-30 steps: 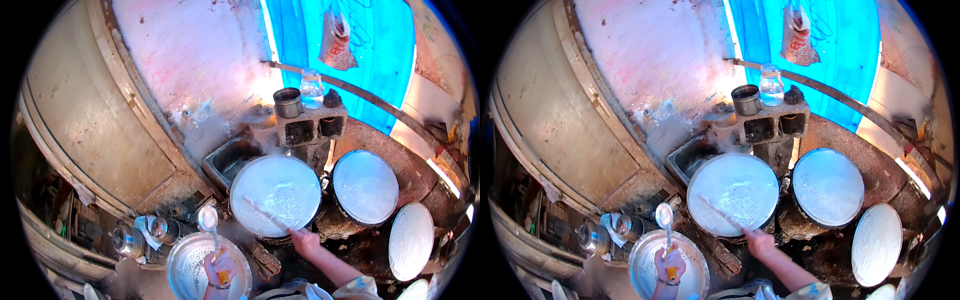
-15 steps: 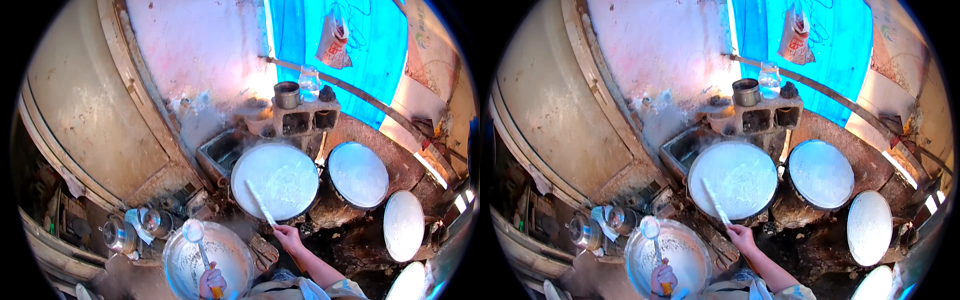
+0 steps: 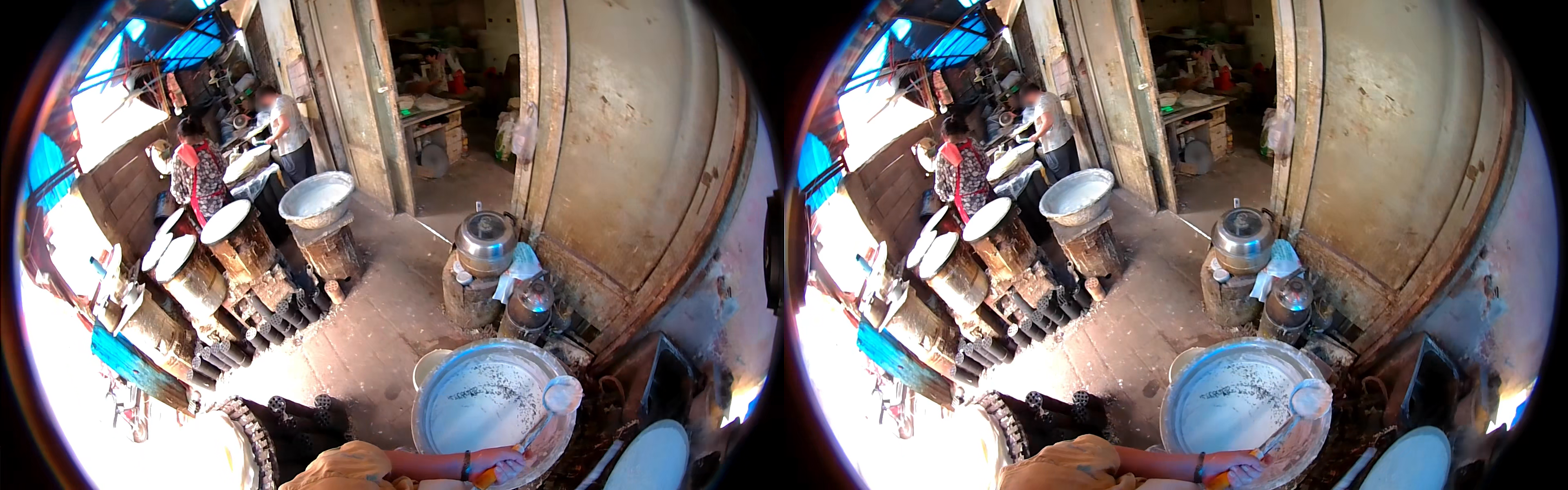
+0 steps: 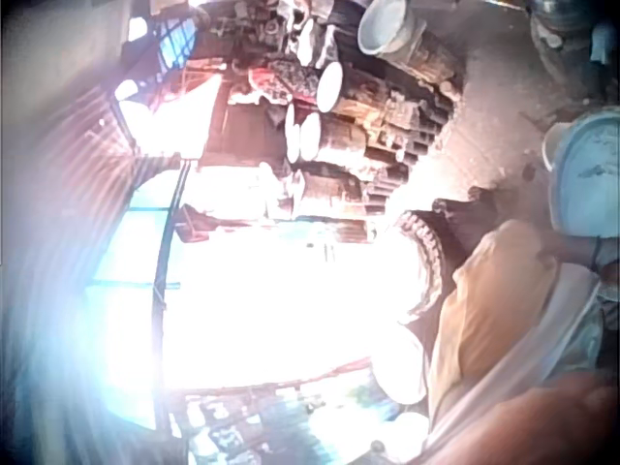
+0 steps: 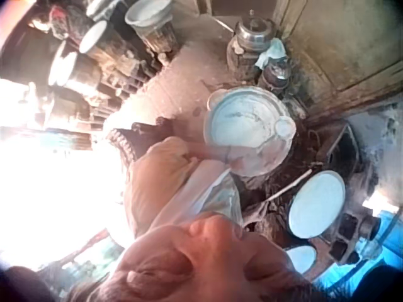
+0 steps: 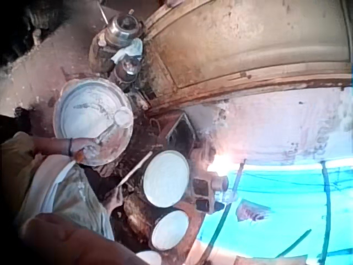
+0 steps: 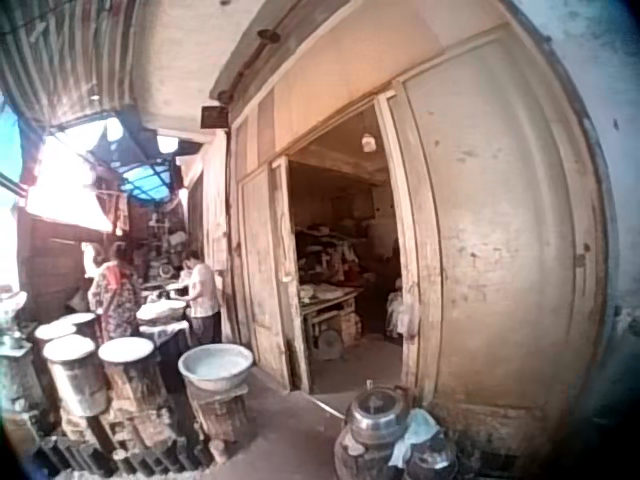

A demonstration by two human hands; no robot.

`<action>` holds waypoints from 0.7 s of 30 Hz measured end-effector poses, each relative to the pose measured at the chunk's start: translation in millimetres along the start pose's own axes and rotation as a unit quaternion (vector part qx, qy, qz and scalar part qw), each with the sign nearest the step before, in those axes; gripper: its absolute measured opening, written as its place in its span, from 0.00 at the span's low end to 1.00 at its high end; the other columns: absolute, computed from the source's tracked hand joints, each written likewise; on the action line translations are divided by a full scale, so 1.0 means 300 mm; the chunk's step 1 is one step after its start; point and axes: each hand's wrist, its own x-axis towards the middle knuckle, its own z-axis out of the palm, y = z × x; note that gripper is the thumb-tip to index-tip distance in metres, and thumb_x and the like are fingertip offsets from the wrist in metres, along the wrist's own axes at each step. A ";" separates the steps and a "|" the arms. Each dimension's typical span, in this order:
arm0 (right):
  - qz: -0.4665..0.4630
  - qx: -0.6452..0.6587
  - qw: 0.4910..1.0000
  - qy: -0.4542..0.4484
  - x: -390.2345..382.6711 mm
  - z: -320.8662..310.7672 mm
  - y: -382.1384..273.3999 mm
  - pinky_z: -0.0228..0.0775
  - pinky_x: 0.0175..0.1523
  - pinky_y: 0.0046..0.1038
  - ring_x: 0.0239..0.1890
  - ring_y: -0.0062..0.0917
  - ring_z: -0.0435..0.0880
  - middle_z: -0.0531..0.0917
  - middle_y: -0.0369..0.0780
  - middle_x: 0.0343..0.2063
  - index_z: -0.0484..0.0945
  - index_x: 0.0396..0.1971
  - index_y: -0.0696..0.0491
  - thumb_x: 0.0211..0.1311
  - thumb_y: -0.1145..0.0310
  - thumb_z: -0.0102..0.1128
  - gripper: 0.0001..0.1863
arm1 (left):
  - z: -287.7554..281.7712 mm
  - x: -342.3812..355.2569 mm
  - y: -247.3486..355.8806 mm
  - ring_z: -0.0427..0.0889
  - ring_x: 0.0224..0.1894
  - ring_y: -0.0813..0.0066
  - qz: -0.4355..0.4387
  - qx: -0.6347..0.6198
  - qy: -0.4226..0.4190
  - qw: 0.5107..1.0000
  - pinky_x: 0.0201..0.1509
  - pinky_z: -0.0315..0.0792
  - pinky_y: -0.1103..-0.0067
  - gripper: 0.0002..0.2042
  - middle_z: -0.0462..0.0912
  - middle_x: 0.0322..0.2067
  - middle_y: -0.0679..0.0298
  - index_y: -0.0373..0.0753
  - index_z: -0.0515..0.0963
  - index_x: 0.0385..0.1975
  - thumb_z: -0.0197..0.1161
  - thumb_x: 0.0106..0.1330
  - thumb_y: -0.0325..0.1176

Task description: The person pours batter onto hot circular plates using a ladle and spreads it with a stick, then peels the cooked flatbread off the plates and stacks them.

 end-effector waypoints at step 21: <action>0.011 0.150 0.978 0.142 0.267 -0.248 0.033 0.53 0.12 0.16 0.09 0.12 0.63 0.69 0.28 0.12 0.78 0.31 0.53 0.55 0.67 0.58 0.06 | 0.021 0.124 0.132 0.61 0.12 0.88 -0.266 -0.765 0.118 0.575 0.14 0.60 0.88 0.12 0.62 0.15 0.71 0.35 0.66 0.46 0.39 0.67 0.29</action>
